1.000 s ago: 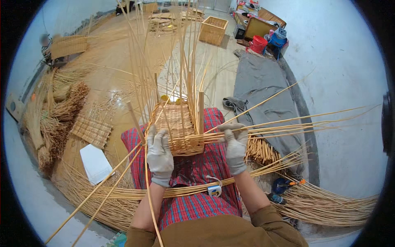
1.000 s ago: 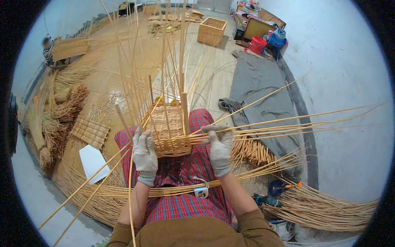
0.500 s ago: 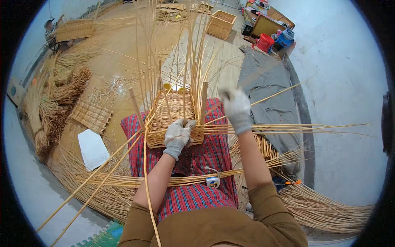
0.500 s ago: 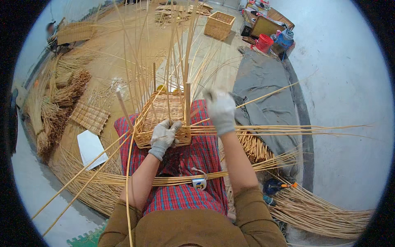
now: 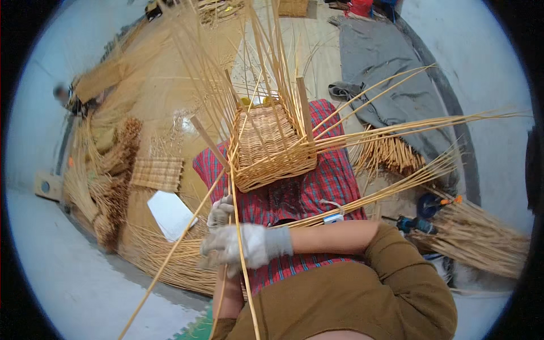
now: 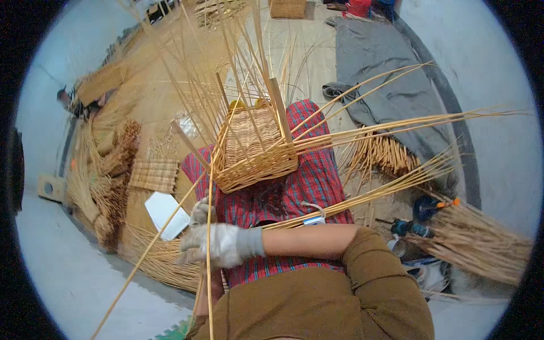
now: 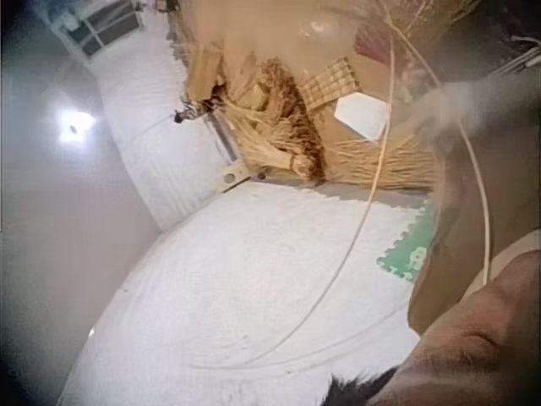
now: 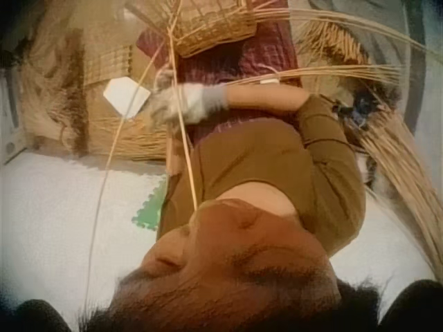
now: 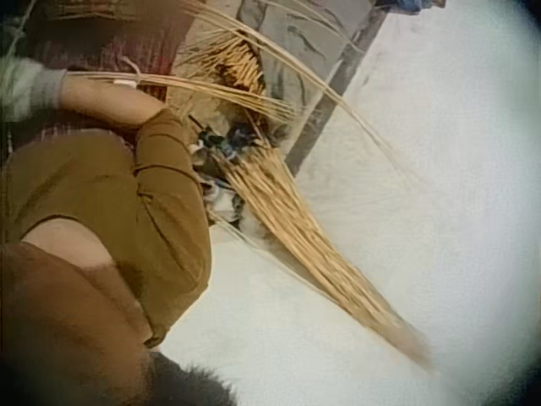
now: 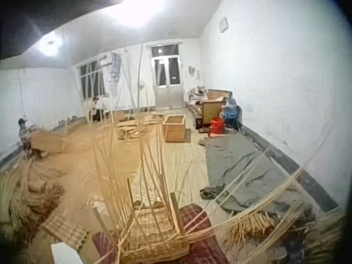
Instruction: The person is weaving a wicker basket using long wooden strands and measuring progress with a tape measure.
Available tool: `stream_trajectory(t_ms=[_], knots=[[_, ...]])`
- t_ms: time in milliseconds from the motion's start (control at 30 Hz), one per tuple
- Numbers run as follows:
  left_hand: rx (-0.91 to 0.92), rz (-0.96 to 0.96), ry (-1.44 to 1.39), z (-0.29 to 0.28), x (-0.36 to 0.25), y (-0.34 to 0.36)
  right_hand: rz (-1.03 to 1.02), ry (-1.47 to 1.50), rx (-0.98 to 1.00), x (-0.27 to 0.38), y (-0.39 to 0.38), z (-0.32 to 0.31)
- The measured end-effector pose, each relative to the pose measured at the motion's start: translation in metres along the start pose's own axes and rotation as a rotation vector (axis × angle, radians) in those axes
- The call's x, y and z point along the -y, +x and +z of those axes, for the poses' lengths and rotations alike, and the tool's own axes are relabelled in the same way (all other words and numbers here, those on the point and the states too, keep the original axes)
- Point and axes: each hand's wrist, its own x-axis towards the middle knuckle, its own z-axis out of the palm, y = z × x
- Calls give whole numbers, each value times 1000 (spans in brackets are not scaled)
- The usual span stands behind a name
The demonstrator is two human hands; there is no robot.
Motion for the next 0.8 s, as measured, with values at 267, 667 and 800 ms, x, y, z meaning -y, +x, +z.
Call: stream_trajectory(t_ms=[267,667,800], knots=[[-368,123,316,98,-11,83,329,-169,587,33,-32,-56],[-53,-105,413,66,6,73,921,473,-668,-30,-77,-177],[-141,49,447,89,0,74,979,-283,-471,-46,-43,-173]])
